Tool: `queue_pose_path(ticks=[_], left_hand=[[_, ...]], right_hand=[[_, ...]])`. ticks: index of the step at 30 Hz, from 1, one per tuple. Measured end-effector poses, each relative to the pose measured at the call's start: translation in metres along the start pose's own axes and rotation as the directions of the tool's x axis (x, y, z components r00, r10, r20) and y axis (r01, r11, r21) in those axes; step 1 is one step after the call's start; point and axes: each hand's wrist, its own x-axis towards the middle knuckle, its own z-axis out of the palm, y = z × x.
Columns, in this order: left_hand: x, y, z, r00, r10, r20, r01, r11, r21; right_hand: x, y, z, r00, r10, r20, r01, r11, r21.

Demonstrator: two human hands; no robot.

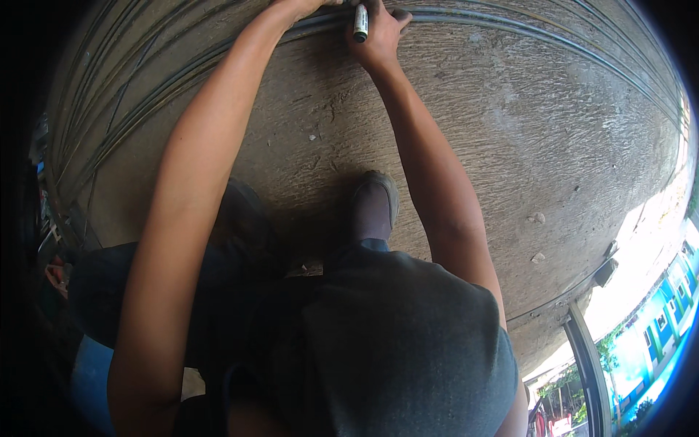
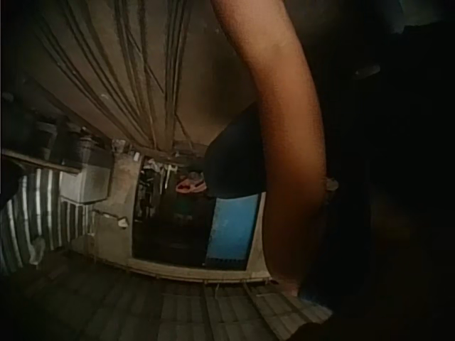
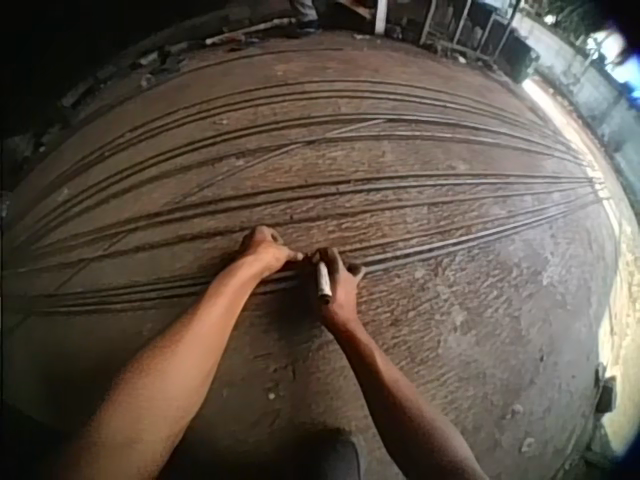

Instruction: The recorder marks lengths on metal rods using a marker and moves them to organize the bundle.

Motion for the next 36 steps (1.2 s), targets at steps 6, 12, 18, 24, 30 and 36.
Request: queue_pose_path(ticks=[6,12,18,24,30,36], left_hand=[[0.012,-0.009,0.008,1.000,0.017,-0.022,-0.017,1.000,0.006],[0.008,-0.006,0.007,1.000,0.019,-0.003,-0.019,0.999,0.036],[0.010,-0.007,0.004,1.000,0.012,-0.004,-0.012,0.998,0.058],[0.009,-0.006,0.013,0.999,0.043,-0.026,-0.042,0.999,0.021],[0.008,-0.014,0.014,0.999,0.035,-0.027,-0.035,0.999,0.006],[-0.014,-0.077,0.045,0.507,0.704,-0.497,-0.678,0.682,0.274]], right_hand=[[0.002,0.006,0.001,0.997,-0.067,0.031,0.067,0.998,-0.012],[-0.002,0.002,0.001,0.999,-0.020,0.041,0.023,0.997,-0.069],[-0.002,-0.008,0.003,0.999,0.047,0.018,-0.047,0.999,0.004],[-0.013,0.003,0.004,0.978,0.028,-0.206,-0.019,0.999,0.048],[-0.025,-0.001,0.001,0.957,-0.129,-0.260,0.141,0.990,0.029],[-0.032,0.000,0.012,0.934,-0.348,-0.081,0.323,0.918,-0.229]])
